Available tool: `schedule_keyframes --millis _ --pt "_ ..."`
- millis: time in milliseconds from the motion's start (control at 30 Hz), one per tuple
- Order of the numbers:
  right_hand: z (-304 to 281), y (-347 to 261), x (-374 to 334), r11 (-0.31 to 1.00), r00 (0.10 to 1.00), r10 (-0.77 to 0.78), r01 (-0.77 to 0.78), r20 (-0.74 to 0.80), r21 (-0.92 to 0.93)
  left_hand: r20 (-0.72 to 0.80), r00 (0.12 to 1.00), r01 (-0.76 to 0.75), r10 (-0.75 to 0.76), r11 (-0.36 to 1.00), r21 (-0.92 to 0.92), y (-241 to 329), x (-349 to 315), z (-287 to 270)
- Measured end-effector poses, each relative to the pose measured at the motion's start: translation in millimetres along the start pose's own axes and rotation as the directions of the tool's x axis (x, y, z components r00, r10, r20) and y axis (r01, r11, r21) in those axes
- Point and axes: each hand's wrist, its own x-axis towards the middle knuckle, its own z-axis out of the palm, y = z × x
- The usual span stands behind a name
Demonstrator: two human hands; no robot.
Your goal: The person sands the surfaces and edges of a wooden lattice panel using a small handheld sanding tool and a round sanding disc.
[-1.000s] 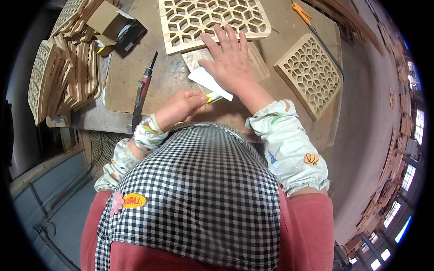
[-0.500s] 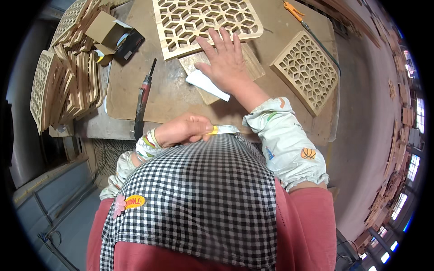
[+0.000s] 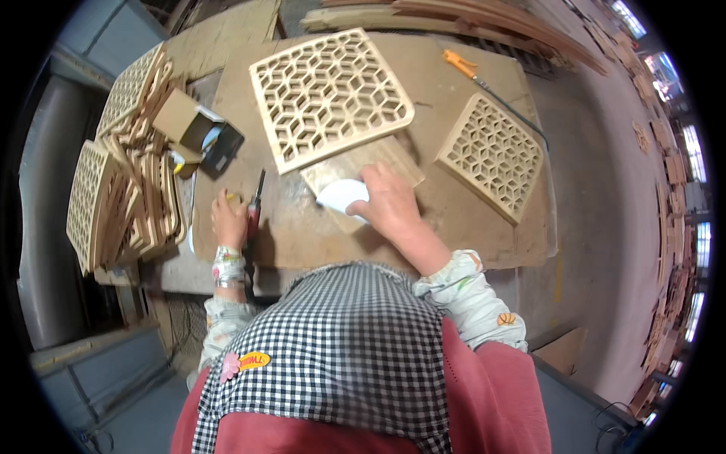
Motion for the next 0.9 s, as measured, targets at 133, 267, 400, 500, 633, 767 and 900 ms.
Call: schedule_keyframes --millis 133,267,400,500,633,767,900 --pt "-14.4 -8.0 24.6 0.988 0.957 -0.146 0.126 -0.25 -0.094 0.028 0.996 -0.079 0.088 0.971 -0.224 32.0 -9.4 -22.1" --pt "-18.9 -1.0 31.4 0.928 0.844 -0.366 0.3 -0.392 -0.221 0.027 0.975 -0.186 0.222 0.872 -0.453 82.8 -29.3 -45.9" --pt "-8.1 4.3 17.9 0.914 0.819 -0.4 0.322 -0.411 -0.247 0.073 0.91 -0.282 0.409 0.737 -0.615 139.1 -53.2 -62.7" --pt "1.4 14.5 8.4 0.905 0.795 -0.425 0.367 -0.433 -0.215 0.045 0.846 -0.386 0.531 0.668 -0.636 173.1 -61.4 -65.2" --pt "-6.0 5.7 -8.5 0.867 0.756 -0.497 0.438 -0.425 -0.235 -0.04 0.775 -0.562 0.631 0.658 -0.502 195.0 -54.6 -50.5" --pt "8.0 18.4 -21.1 0.904 0.809 -0.422 0.412 -0.409 -0.117 -0.022 0.743 -0.64 0.669 0.699 -0.32 212.6 -39.0 -35.2" --pt "9.1 19.3 -21.3 0.902 0.794 -0.429 0.406 -0.43 -0.15 0.03 0.644 -0.747 0.764 0.637 -0.19 216.7 -17.0 -27.9"
